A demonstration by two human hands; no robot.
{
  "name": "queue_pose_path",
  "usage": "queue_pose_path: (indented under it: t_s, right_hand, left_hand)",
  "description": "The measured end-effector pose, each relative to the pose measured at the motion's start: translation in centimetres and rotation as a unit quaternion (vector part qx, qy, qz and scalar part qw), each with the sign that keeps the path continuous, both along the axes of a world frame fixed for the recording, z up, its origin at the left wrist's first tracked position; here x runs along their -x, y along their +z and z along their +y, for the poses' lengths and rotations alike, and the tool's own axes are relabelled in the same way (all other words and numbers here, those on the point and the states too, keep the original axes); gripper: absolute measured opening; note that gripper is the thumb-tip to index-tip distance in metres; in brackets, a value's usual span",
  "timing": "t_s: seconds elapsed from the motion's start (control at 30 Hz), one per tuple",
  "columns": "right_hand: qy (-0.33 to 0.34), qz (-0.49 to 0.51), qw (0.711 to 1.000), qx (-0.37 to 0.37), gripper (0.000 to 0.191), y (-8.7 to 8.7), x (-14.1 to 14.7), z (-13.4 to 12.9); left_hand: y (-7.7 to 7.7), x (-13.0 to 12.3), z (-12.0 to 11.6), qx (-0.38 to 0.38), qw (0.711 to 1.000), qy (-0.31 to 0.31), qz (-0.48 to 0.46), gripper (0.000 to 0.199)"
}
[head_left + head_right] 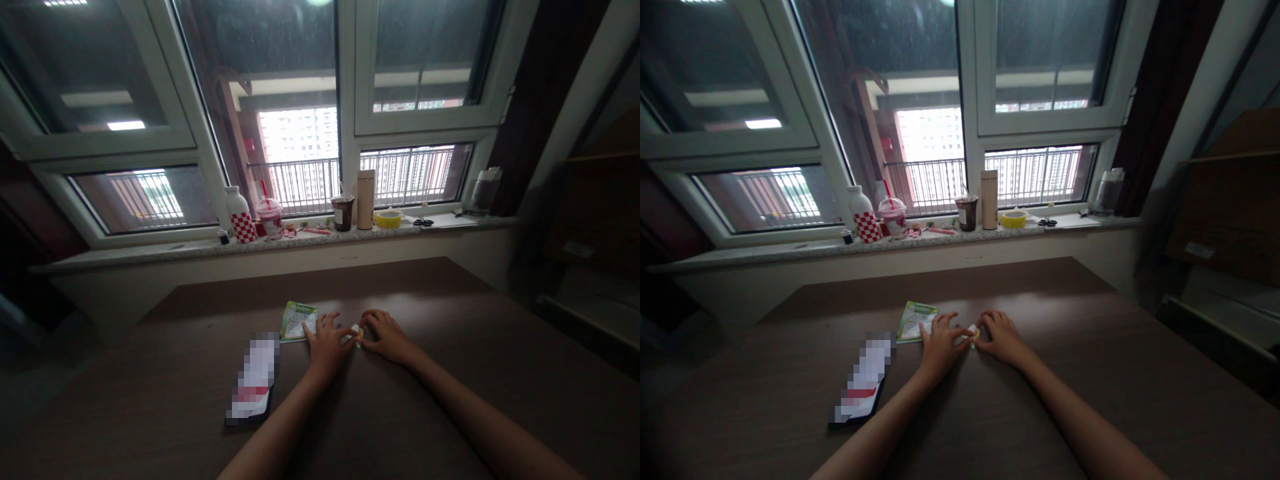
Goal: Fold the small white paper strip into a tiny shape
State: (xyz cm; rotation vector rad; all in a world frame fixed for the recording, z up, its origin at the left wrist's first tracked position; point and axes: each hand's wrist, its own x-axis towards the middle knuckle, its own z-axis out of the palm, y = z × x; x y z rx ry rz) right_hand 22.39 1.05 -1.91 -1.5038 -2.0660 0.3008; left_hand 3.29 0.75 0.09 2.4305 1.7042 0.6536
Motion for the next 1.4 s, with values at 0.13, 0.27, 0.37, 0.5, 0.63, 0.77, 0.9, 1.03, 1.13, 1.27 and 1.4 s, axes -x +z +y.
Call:
queue_pose_path:
  t_s: [0.13, 0.27, 0.37, 0.5, 0.63, 0.77, 0.9, 1.03, 1.13, 1.27, 1.4]
  right_hand:
    - [0.003, -0.002, 1.000, 0.003, 0.033, 0.18, 0.06, -0.14]
    - [0.010, -0.005, 1.000, 0.007, 0.039, 0.43, 0.11, -0.36]
    - [0.009, -0.002, 1.000, 0.005, 0.041, 0.42, 0.02, -0.39]
    - [0.012, 0.009, 1.000, 0.004, 0.039, 0.18, -0.17, -0.19]
    - [-0.002, 0.015, 1.000, 0.003, 0.029, 0.10, -0.06, -0.04]
    - [-0.011, 0.007, 1.000, -0.010, 0.025, 0.12, 0.21, -0.14]
    - [-0.008, 0.009, 1.000, -0.019, 0.029, 0.14, 0.29, -0.28]
    - [0.003, 0.014, 1.000, -0.017, 0.035, 0.20, 0.12, -0.34]
    - [0.009, 0.018, 1.000, -0.010, 0.038, 0.18, -0.09, -0.29]
    - [0.008, 0.043, 0.999, -0.005, 0.033, -0.09, -0.29, -0.04]
    - [-0.002, 0.057, 0.998, -0.024, 0.023, -0.37, -0.14, 0.12]
  left_hand:
    - [-0.09, -0.04, 0.00, 0.003, 1.000, 0.004, -0.006, 0.017]
    - [-0.06, -0.05, -0.01, 0.005, 1.000, 0.005, -0.008, 0.016]
    - [-0.08, 0.00, 0.03, 0.006, 1.000, 0.005, -0.007, 0.017]
    - [-0.21, 0.07, 0.12, 0.005, 1.000, 0.004, -0.006, 0.017]
    - [-0.36, 0.09, 0.21, 0.000, 1.000, 0.004, -0.006, 0.018]
    - [-0.44, 0.11, 0.29, -0.005, 1.000, 0.005, 0.004, 0.017]
    - [-0.46, 0.14, 0.30, -0.001, 1.000, 0.005, 0.006, 0.018]
    - [-0.43, 0.15, 0.26, 0.003, 1.000, 0.005, -0.011, 0.016]
    - [-0.36, 0.14, 0.29, 0.010, 1.000, 0.005, -0.017, 0.016]
    - [-0.26, 0.13, 0.34, 0.016, 1.000, 0.005, -0.013, 0.017]
    - [-0.14, 0.18, 0.27, 0.019, 1.000, 0.003, -0.005, 0.018]
